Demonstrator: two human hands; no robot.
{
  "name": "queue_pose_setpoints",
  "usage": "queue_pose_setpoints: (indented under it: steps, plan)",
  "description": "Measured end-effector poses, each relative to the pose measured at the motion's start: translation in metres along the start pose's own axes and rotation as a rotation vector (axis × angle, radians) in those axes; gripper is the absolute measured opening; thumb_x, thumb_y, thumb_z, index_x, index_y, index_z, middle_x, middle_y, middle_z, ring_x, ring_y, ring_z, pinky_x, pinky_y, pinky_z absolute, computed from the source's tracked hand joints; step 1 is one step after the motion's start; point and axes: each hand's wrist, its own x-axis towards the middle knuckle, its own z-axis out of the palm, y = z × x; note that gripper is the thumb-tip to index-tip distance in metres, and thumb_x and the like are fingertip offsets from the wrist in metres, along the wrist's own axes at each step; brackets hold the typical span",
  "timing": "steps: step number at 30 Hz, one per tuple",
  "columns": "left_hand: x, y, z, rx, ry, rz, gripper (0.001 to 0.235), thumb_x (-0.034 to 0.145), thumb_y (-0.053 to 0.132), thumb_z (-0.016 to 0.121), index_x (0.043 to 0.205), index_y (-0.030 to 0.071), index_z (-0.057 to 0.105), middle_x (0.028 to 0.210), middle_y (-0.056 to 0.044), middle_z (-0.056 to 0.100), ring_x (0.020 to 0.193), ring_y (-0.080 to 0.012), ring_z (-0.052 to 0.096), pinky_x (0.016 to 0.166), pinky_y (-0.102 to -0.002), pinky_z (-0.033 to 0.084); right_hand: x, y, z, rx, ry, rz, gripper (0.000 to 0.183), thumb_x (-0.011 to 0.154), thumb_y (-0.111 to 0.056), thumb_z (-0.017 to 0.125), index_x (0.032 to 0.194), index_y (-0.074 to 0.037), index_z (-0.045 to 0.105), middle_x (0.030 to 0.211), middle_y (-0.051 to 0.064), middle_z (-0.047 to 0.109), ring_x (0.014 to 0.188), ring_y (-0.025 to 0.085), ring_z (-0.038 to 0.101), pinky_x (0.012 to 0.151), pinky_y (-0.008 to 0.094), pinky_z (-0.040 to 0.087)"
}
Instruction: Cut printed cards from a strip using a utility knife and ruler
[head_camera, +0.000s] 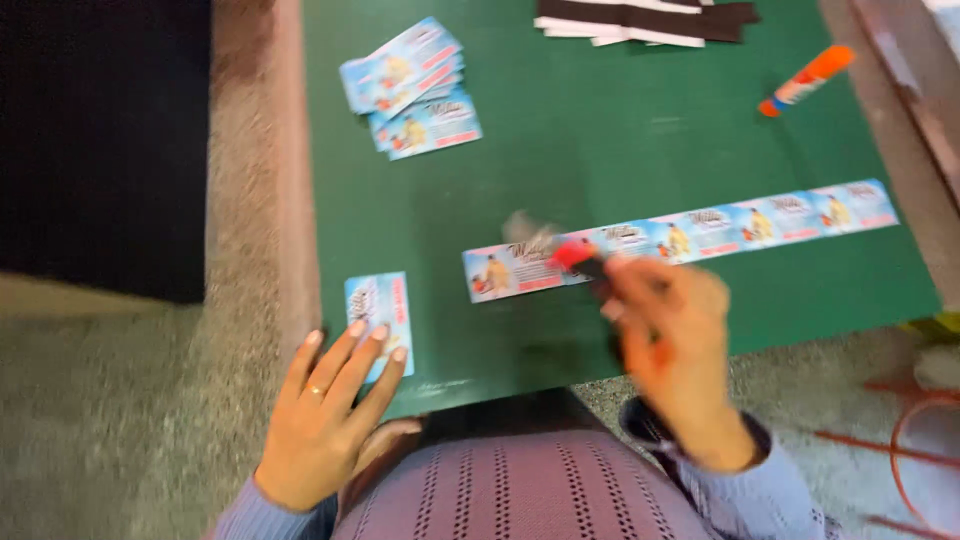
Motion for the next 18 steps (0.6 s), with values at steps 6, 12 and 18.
queue_pose_setpoints:
  steps: [6, 12, 18]
  plan:
    - [0.005, 0.012, 0.014, 0.097, 0.052, 0.027, 0.073, 0.087, 0.076, 0.065, 0.132, 0.018, 0.065, 0.118, -0.011, 0.068, 0.107, -0.0272, 0.067, 0.104, -0.052, 0.048, -0.001, 0.123, -0.006, -0.246, 0.163, 0.170, 0.037, 0.092, -0.010, 0.078, 0.128, -0.002, 0.077, 0.110, 0.017, 0.073, 0.096, 0.036, 0.068, 0.088, 0.046, 0.051]
    - [0.025, 0.027, 0.020, 0.179, 0.077, -0.094, 0.073, 0.082, 0.080, 0.058, 0.126, 0.025, 0.076, 0.115, -0.013, 0.073, 0.097, -0.0271, 0.072, 0.107, -0.045, 0.045, -0.022, 0.137, -0.056, -0.279, 0.336, 0.153, 0.018, 0.106, -0.013, 0.067, 0.118, -0.003, 0.077, 0.125, 0.023, 0.073, 0.105, 0.041, 0.070, 0.089, 0.052, 0.051]
    - [-0.232, -0.194, 0.202, -0.023, -0.789, -0.760, 0.073, 0.085, 0.055, 0.035, 0.154, 0.038, 0.049, 0.167, 0.017, 0.038, 0.157, -0.0072, 0.030, 0.126, -0.042, 0.017, -0.141, 0.306, -0.155, -0.656, 0.204, 0.217, 0.079, 0.067, 0.023, 0.051, 0.143, 0.014, 0.068, 0.145, 0.031, 0.067, 0.132, 0.050, 0.062, 0.115, 0.052, 0.047]
